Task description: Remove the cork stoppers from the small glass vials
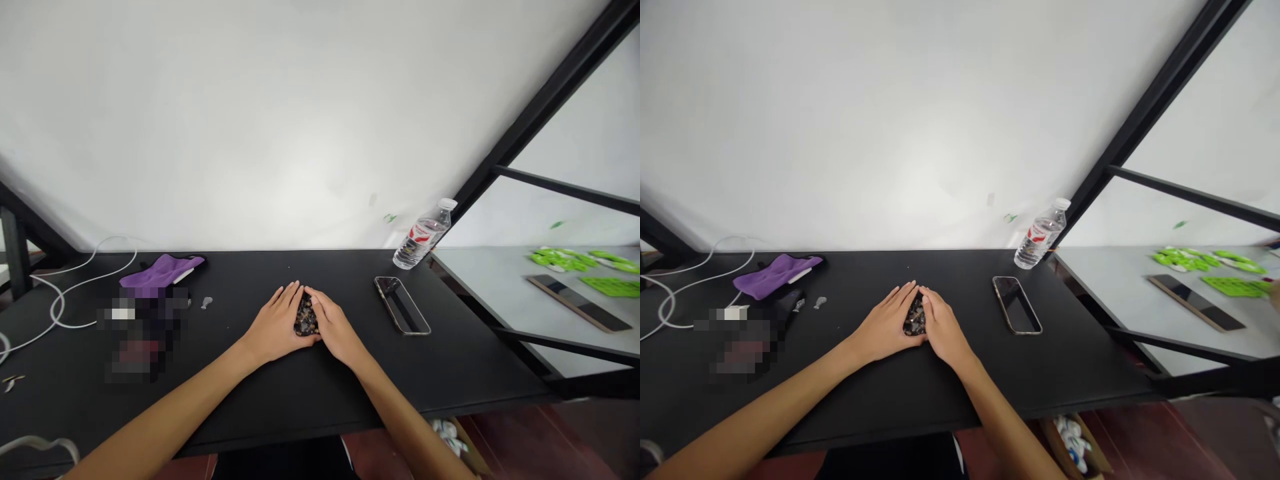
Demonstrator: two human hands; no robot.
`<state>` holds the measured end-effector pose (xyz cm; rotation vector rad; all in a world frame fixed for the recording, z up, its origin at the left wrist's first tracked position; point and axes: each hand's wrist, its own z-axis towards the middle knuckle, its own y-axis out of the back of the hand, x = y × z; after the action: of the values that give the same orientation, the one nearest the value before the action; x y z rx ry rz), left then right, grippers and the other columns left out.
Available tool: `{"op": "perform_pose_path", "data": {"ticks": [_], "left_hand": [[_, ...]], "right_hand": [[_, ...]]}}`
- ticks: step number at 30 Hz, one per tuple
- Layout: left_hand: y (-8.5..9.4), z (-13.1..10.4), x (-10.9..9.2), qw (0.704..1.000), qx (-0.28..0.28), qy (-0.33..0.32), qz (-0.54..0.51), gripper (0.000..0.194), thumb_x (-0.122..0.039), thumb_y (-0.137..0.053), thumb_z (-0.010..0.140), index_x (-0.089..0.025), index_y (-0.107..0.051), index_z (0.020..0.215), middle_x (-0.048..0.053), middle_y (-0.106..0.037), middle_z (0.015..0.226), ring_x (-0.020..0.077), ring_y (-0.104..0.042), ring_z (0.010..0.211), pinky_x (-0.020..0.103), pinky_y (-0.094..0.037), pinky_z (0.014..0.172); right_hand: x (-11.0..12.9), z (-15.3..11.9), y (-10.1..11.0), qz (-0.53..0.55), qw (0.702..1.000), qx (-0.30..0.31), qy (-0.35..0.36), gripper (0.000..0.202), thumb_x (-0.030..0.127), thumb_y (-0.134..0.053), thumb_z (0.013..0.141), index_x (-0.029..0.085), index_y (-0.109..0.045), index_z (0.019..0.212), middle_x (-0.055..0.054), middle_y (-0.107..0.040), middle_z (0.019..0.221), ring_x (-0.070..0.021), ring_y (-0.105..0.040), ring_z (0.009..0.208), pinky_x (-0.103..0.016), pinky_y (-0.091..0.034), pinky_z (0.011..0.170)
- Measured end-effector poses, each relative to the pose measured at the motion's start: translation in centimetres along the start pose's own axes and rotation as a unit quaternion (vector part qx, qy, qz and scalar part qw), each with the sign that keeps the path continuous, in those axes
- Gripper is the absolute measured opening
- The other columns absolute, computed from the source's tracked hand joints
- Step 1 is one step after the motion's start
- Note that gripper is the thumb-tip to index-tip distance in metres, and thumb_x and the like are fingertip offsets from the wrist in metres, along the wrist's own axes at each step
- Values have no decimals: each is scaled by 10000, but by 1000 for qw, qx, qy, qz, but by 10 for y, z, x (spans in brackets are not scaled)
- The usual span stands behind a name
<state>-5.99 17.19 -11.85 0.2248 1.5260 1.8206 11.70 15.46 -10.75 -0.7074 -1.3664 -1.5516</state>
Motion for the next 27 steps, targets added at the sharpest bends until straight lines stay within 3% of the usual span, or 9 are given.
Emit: {"op": "perform_pose_path", "data": {"ticks": [5, 12, 17, 19, 21, 22, 24, 25, 27], "left_hand": [[8, -11, 8, 1000, -1, 0, -1, 901, -577, -669, 859, -114, -343, 1559, 208, -396, 1617, 321, -359, 1524, 520, -292, 1273], [20, -29, 23, 1000, -9, 22, -1, 944, -621, -689, 855, -154, -315, 1586, 180, -408, 1618, 315, -376, 1516, 513, -289, 1278], [28, -36, 25, 996, -18, 57, -59, 1010, -682, -689, 843, -227, -247, 1628, 137, -342, 1660, 337, -321, 1539, 527, -308, 1265], [33, -33, 26, 990, -47, 83, -107, 784, -616, -574, 962, -282, -296, 1615, 84, -344, 1667, 300, -345, 1533, 496, -363, 1240], [37, -24, 29, 978, -102, 101, -151, 490, -485, -385, 1079, -307, -464, 1529, 33, -417, 1632, 239, -405, 1506, 461, -377, 1234], [38, -18, 31, 971, -135, 103, -168, 444, -433, -320, 1102, -296, -572, 1442, 20, -478, 1592, 218, -437, 1485, 454, -365, 1241], [38, -3, 37, 958, -190, 100, -189, 440, -408, -331, 1103, -251, -708, 1265, 34, -586, 1499, 216, -499, 1439, 453, -365, 1241], [37, 3, 39, 954, -205, 96, -195, 431, -411, -365, 1094, -235, -751, 1167, 43, -625, 1454, 223, -526, 1414, 453, -382, 1230], [33, 13, 44, 949, -224, 97, -200, 431, -410, -392, 1085, -214, -772, 1036, 59, -667, 1395, 235, -566, 1369, 458, -422, 1196]], "right_hand": [[4, 4, -19, 49, 999, 21, -3, 517, 540, -366, 1057, 254, -589, 1425, -88, -572, 1503, -251, -498, 1423, -465, -323, 1243], [5, 15, -43, 129, 991, 19, -41, 590, 648, -440, 1003, 250, -623, 1398, -92, -567, 1515, -274, -477, 1444, -491, -294, 1258], [-4, 17, -42, 191, 980, -20, -41, 564, 638, -451, 1014, 245, -661, 1360, -97, -613, 1469, -276, -528, 1406, -482, -369, 1218], [-8, 22, -33, 213, 975, -58, -35, 536, 612, -478, 1014, 218, -695, 1306, -117, -663, 1401, -279, -588, 1340, -465, -428, 1168], [-11, 33, -18, 185, 978, -91, -21, 465, 581, -553, 988, 201, -759, 1161, -122, -730, 1259, -274, -662, 1207, -433, -483, 1090], [-11, 40, -9, 147, 984, -99, -5, 433, 570, -589, 968, 195, -782, 1064, -116, -747, 1167, -267, -686, 1110, -410, -517, 1013], [-8, 53, 8, 50, 997, -46, 38, 407, 564, -645, 928, 189, -785, 860, -77, -728, 924, -221, -673, 855, -356, -536, 824], [-6, 59, 16, 16, 998, 19, 59, 428, 561, -643, 929, 187, -756, 755, -49, -691, 824, -189, -632, 754, -328, -517, 754], [-2, 65, 28, -15, 986, 145, 78, 424, 533, -626, 948, 187, -726, 724, -17, -646, 766, -151, -563, 677, -287, -468, 670]]}}
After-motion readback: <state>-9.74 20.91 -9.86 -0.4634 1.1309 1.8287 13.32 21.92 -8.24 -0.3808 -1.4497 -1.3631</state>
